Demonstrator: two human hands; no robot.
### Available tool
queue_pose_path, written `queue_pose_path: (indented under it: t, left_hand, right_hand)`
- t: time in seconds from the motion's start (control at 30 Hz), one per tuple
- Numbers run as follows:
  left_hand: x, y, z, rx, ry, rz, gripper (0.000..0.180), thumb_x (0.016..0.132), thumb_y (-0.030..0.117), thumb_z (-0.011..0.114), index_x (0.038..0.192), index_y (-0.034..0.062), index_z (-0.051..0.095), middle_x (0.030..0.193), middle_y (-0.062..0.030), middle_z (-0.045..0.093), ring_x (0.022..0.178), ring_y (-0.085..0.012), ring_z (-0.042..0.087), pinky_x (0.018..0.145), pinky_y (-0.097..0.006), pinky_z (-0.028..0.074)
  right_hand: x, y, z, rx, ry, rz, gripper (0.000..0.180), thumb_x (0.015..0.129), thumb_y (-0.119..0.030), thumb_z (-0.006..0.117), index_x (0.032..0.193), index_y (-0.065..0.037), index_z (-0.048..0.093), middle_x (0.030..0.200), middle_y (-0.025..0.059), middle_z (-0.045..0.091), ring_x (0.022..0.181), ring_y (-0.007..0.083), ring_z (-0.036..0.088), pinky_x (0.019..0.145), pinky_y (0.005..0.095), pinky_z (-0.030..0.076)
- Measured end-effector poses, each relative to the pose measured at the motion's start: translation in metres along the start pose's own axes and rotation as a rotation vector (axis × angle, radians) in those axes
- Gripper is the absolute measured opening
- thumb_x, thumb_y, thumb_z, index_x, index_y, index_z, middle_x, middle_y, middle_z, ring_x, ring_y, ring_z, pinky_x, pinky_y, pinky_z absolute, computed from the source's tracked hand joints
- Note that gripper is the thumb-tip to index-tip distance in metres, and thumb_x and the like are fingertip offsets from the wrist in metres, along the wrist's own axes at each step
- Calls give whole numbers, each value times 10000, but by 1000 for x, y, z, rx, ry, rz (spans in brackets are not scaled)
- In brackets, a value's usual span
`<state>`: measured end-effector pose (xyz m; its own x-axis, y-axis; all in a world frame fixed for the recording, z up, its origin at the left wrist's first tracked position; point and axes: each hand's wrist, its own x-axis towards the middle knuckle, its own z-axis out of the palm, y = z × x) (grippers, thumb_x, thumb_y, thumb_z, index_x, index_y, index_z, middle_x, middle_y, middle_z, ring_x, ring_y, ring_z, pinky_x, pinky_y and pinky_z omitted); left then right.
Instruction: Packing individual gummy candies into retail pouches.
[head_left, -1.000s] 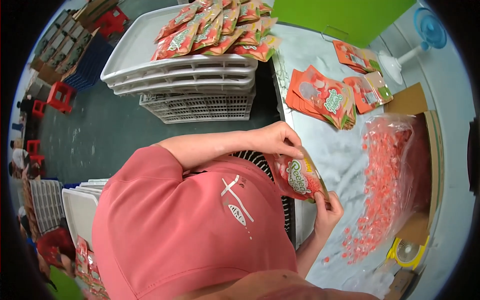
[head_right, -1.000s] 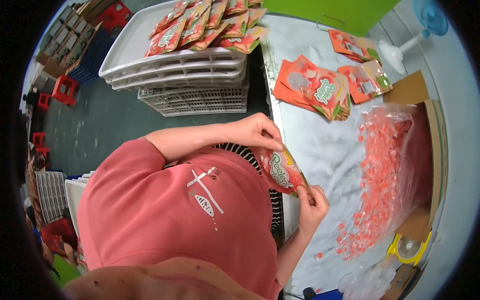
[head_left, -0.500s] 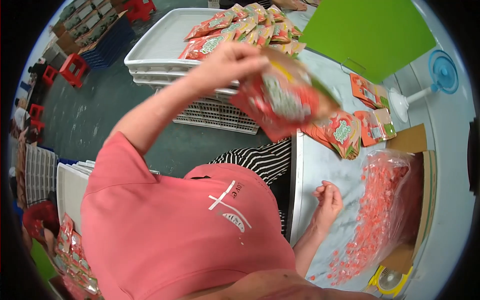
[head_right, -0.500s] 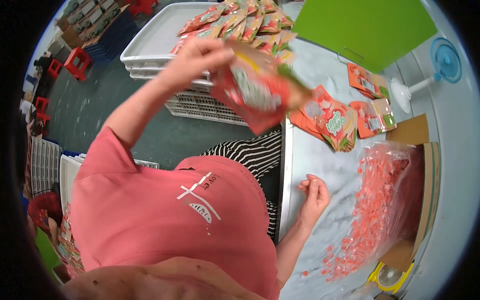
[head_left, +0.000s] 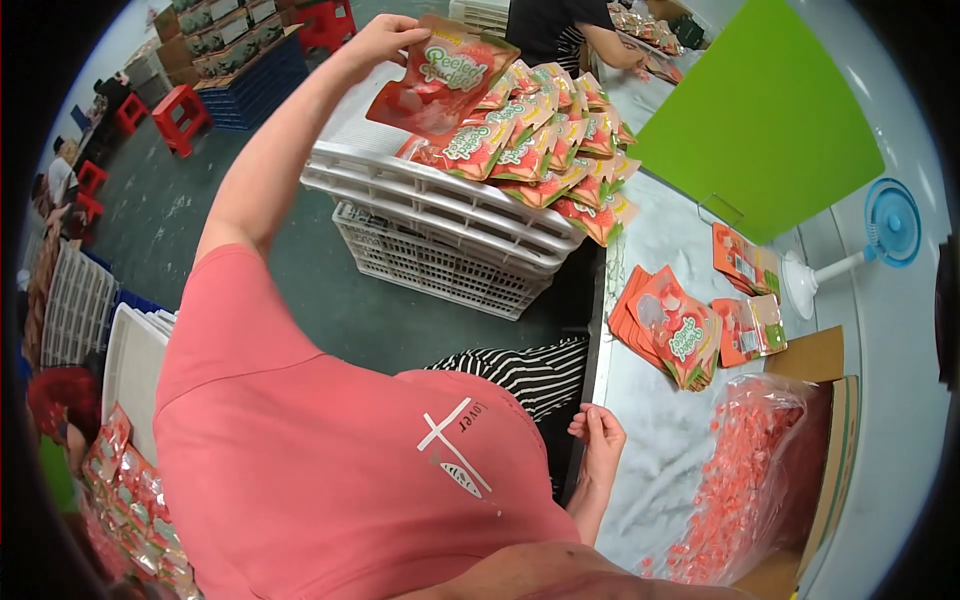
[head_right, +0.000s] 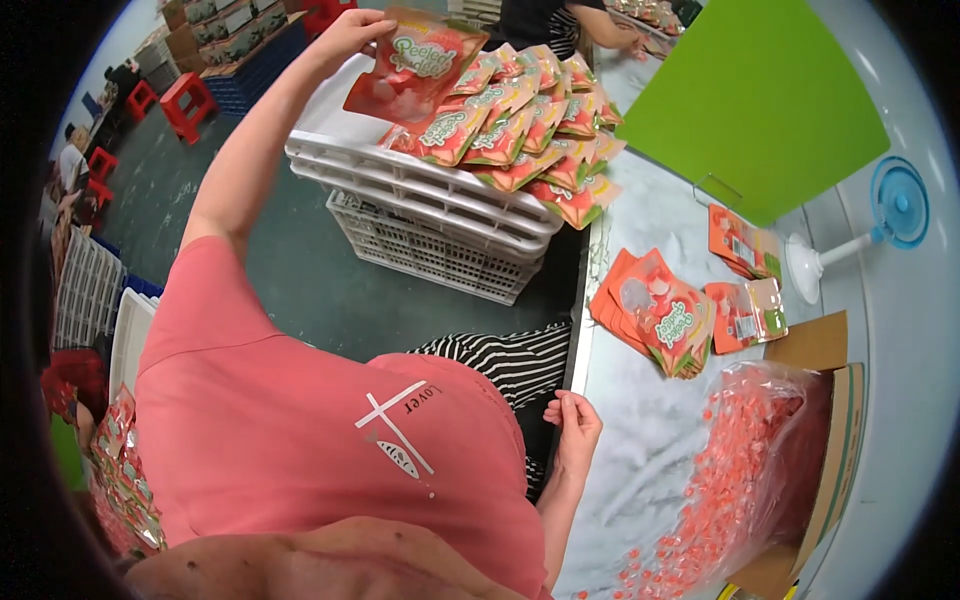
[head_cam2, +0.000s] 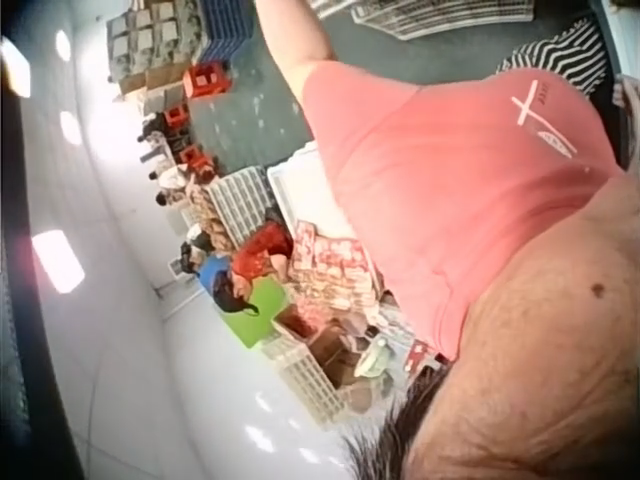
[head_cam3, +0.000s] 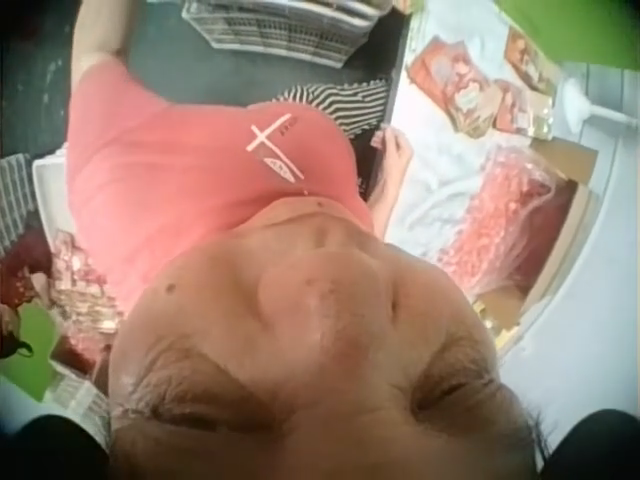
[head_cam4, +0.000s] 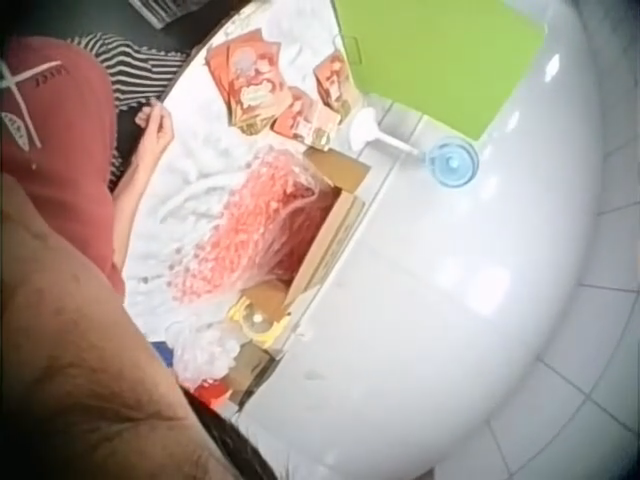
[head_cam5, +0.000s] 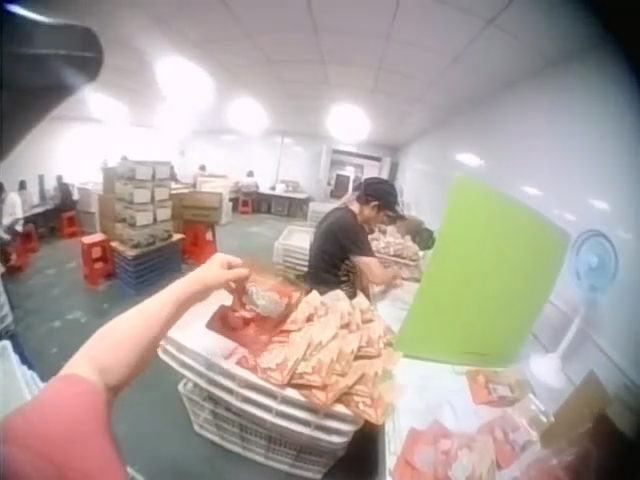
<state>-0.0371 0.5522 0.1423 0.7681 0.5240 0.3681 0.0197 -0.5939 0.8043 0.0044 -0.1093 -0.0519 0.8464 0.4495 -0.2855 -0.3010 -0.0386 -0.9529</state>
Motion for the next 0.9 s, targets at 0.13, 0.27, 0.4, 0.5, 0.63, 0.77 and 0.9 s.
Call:
queue_pose_path:
  t: [0.13,0.27,0.4,0.5,0.63,0.77,0.9]
  left_hand:
    - [-11,51,-31,-3,-221,-134,240,930,313,678,874,79,688,785,-23,685,637,-88,567,556,-253,416]
    - [19,33,-58,210,-320,-307,221,944,264,647,843,68,663,733,-6,633,609,-112,551,538,-279,433]
    - [48,-2,-28,48,-525,-314,245,945,260,638,883,24,658,733,-66,639,682,-178,621,592,-326,505]
    - [61,-38,20,234,-338,-300,193,898,167,551,983,74,697,786,-9,673,674,-97,625,608,-283,501]
    - [65,-75,98,-15,-206,-149,227,930,218,581,1075,79,689,787,34,619,686,-53,551,580,-240,427]
    - [52,-80,147,268,-152,142,330,937,298,611,1157,61,674,990,-73,693,900,-184,645,811,-333,511]
    - [33,-81,166,583,168,337,344,913,299,610,1133,46,681,1032,-169,685,987,-337,650,870,-425,510]
  right_hand:
    - [0,9,-3,23,59,64,192,980,-166,616,1005,12,685,775,51,676,647,124,634,626,253,548]
    - [2,6,-1,35,80,72,193,979,-168,617,1009,10,684,768,50,672,639,123,632,611,252,547]
    - [7,2,3,23,146,132,196,979,-173,618,1014,9,680,765,49,667,622,117,626,579,239,539]
    - [8,0,6,26,177,153,197,979,-175,618,1015,9,678,769,51,666,614,114,623,566,232,536]
    - [5,4,5,26,180,150,194,985,-151,599,1026,21,679,778,61,669,617,122,625,575,244,532]
    - [2,7,6,18,204,141,196,986,-149,597,1030,23,679,779,63,670,618,123,626,577,246,528]
    - [0,8,8,10,236,136,204,984,-160,601,1025,24,681,783,66,670,614,121,622,576,242,519]
